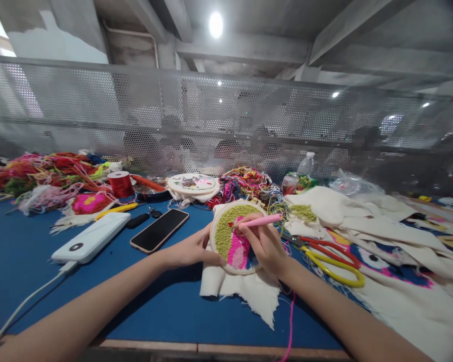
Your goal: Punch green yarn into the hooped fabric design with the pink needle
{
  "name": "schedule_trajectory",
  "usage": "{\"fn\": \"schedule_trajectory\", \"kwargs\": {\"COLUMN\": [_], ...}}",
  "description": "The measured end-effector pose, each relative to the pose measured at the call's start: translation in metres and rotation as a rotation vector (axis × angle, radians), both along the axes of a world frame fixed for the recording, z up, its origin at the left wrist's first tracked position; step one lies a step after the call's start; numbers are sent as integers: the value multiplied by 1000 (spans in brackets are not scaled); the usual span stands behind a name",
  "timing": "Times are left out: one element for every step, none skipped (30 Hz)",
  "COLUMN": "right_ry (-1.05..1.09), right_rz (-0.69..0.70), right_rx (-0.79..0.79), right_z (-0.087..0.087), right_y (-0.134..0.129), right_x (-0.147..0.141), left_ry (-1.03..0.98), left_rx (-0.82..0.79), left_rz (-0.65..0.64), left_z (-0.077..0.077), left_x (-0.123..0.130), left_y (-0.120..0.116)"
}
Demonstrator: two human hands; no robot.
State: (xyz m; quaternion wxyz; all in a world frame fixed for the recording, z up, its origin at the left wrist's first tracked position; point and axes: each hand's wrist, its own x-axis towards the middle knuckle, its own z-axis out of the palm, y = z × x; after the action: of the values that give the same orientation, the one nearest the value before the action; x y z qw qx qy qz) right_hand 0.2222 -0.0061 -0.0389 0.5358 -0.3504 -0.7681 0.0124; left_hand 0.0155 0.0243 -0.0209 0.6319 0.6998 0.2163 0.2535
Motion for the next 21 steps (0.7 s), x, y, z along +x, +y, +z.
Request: {"fn": "schedule_trajectory", "kwargs": {"right_ry": [-9,-27,-58,-101,-154,-208,-252,-280,-287,-275,-245,-206,-162,-113,-65,-21,18,51,81,104,125], "right_rz": [0,-1,-2,-2,-5,-10,-18,-29,-40,-44,-40,-31,-24,-21,-25,-31,-38,-37,-27,-11,4], "right_rx": [24,52,72,85,91,94,94,93,86,78,71,66,57,45,24,-9,-52,-94,-125,-147,-166], "right_z": [0,1,2,3,4,5,6,7,7,7,6,5,4,4,3,3,3,3,3,3,3], "right_y": [0,0,1,1,2,2,3,4,4,5,4,3,2,1,-1,-2,-3,-4,-4,-4,-4], "right_x": [0,0,-1,-3,-4,-7,-9,-10,-12,-13,-13,-12,-11,-10,-8,-7,-6,-5,-4,-4,-4], "left_ry": [4,5,4,3,3,4,5,8,10,10,8,7,7,5,-1,-6,-8,-8,-6,-2,3], "left_rx": [-1,1,9,24,40,54,64,65,56,39,19,-1,-18,-30,-35,-37,-36,-36,-36,-36,-35], "left_rz": [2,4,6,9,14,19,24,25,22,17,13,9,6,4,2,-2,-6,-9,-8,-5,-2], "left_z": [0,0,0,0,0,0,-1,-1,-1,0,0,1,1,2,2,2,2,2,2,2,1], "left_x": [0,0,1,1,1,1,1,1,1,1,1,1,1,1,1,1,1,1,1,1,1], "left_y": [0,0,-1,-1,-1,-1,-1,-1,-1,-2,-2,-2,-2,-2,-2,-2,-1,-1,-1,-1,-1]}}
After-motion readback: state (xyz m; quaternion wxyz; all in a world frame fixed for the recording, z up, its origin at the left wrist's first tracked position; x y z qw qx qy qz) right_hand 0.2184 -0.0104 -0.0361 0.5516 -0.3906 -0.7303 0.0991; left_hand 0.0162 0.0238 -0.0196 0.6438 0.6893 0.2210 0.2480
